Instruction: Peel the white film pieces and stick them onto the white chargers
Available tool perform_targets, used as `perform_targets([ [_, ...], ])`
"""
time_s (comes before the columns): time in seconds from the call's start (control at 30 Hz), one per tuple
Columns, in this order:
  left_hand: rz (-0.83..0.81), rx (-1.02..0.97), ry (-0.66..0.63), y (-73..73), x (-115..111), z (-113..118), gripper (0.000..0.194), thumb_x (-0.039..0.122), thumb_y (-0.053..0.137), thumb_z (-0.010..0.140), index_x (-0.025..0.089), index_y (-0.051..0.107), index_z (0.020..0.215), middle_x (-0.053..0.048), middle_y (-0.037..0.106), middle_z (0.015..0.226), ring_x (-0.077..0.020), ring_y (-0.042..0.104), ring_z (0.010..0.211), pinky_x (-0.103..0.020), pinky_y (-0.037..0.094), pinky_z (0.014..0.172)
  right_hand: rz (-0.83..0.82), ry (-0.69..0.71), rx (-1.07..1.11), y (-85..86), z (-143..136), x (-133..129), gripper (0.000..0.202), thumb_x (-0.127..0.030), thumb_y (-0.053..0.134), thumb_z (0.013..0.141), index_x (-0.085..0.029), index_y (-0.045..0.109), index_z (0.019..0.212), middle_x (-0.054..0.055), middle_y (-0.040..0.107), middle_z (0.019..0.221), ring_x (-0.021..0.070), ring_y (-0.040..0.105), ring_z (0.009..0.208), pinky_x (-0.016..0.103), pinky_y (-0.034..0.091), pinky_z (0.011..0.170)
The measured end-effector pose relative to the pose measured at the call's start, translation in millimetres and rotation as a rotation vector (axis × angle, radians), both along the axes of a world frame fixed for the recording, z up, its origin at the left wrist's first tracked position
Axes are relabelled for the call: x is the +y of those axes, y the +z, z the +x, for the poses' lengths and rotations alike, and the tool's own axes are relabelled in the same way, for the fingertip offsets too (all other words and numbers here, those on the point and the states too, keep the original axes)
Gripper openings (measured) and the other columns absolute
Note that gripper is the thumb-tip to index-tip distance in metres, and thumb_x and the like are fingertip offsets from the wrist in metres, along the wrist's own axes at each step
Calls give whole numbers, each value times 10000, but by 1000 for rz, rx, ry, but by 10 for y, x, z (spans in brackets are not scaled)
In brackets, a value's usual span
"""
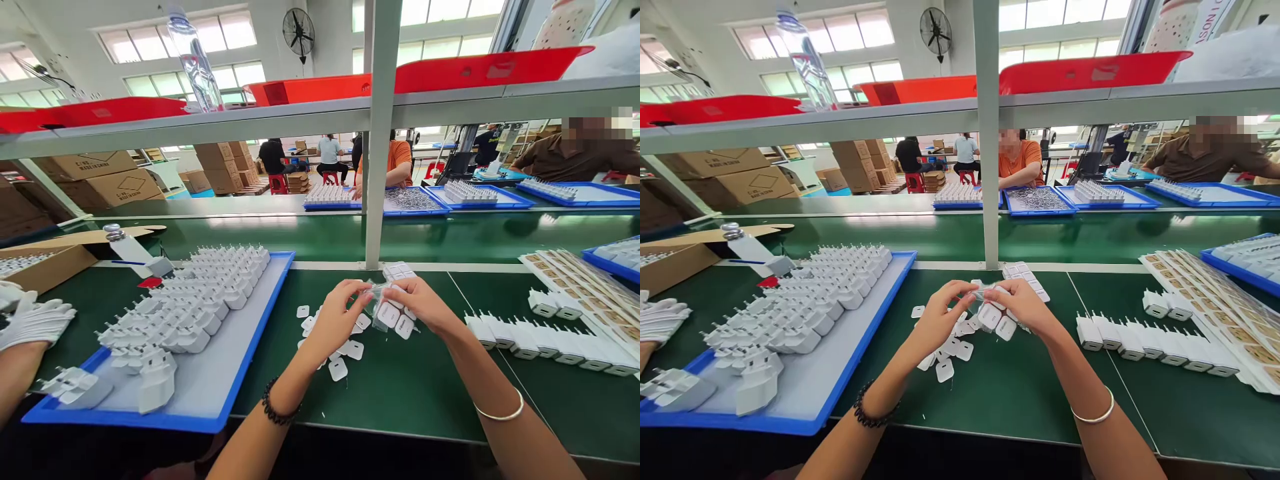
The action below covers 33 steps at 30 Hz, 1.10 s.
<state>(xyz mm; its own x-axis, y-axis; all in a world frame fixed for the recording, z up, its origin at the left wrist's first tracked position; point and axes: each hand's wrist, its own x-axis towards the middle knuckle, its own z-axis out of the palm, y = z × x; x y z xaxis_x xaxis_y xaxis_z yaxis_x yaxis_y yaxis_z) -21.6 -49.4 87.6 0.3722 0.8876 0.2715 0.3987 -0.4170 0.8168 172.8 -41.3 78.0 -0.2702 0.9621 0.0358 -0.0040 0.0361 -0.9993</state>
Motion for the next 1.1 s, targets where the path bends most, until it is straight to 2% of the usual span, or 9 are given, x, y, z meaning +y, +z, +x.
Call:
perform_targets([
  [0.17, -121, -4, -80, -147, 239, 81, 284, 345, 491, 906, 189, 729, 892, -51, 690, 897, -205, 624, 884, -311, 506, 814, 26, 16, 102, 45, 39, -39, 318, -451, 786, 700, -163, 682, 783, 2, 664, 666, 121, 571, 567, 220, 439, 508],
  [0.23, -143, -20, -80, -232, 288, 69, 248, 273, 531, 862, 182, 714, 1001, -63, 691, 948, -209, 636, 884, -319, 523, 799, 49, 24, 171, 56, 57, -49, 273, -389, 791, 714, -177, 686, 850, 8, 693, 735, 134, 604, 626, 231, 477, 561],
  [0.3, -122, -67, 6, -286, 297, 50, 419, 178, 497, 839, 199, 589, 1248, -90, 641, 1142, -224, 618, 1006, -361, 507, 877, 68, 16, 216, 57, 62, -49, 255, -355, 779, 734, -188, 685, 902, 15, 710, 788, 147, 628, 680, 249, 505, 612],
  [0.43, 404, -151, 336, -226, 199, 12, 674, 103, 436, 855, 259, 236, 1480, -117, 329, 1491, -255, 309, 1393, -476, 267, 1135, 65, 1, 236, 61, 4, -46, 332, -290, 811, 688, -193, 675, 976, 31, 733, 866, 192, 672, 821, 304, 537, 739],
  [0.5, 678, -32, 255, -141, 130, 7, 622, 148, 483, 887, 276, 284, 1462, -114, 361, 1480, -264, 305, 1402, -473, 261, 1138, 58, 22, 239, 69, -44, -53, 374, -265, 827, 657, -192, 665, 986, 36, 737, 882, 202, 679, 841, 326, 536, 777],
  [0.57, 748, 157, 46, -74, 84, 17, 526, 207, 512, 917, 286, 377, 1420, -104, 471, 1422, -259, 420, 1335, -444, 322, 1099, 52, 46, 246, 69, -85, -59, 398, -258, 827, 650, -199, 646, 999, 34, 734, 880, 207, 682, 840, 339, 533, 793],
  [0.67, 678, 307, -100, -59, 85, 45, 448, 252, 483, 957, 246, 425, 1401, -110, 532, 1403, -245, 535, 1239, -415, 399, 1033, 77, 40, 235, 30, -114, -47, 412, -250, 822, 645, -210, 616, 1000, 24, 717, 876, 215, 674, 860, 347, 525, 808],
  [0.9, 427, 244, -101, -125, 90, 16, 379, 257, 461, 966, 216, 508, 1339, -92, 659, 1251, -236, 634, 1088, -378, 492, 935, 121, 38, 125, -68, -115, -23, 177, -205, 742, 727, -200, 599, 832, -18, 640, 758, 162, 610, 746, 281, 486, 705],
  [1.1, 255, 30, -76, -68, 50, -16, 334, 300, 378, 988, 193, 666, 1118, -54, 735, 909, -183, 656, 773, -285, 487, 713, 79, 107, 123, -7, -157, -89, 199, -212, 769, 698, -196, 599, 801, -14, 640, 735, 163, 611, 712, 282, 480, 687],
])
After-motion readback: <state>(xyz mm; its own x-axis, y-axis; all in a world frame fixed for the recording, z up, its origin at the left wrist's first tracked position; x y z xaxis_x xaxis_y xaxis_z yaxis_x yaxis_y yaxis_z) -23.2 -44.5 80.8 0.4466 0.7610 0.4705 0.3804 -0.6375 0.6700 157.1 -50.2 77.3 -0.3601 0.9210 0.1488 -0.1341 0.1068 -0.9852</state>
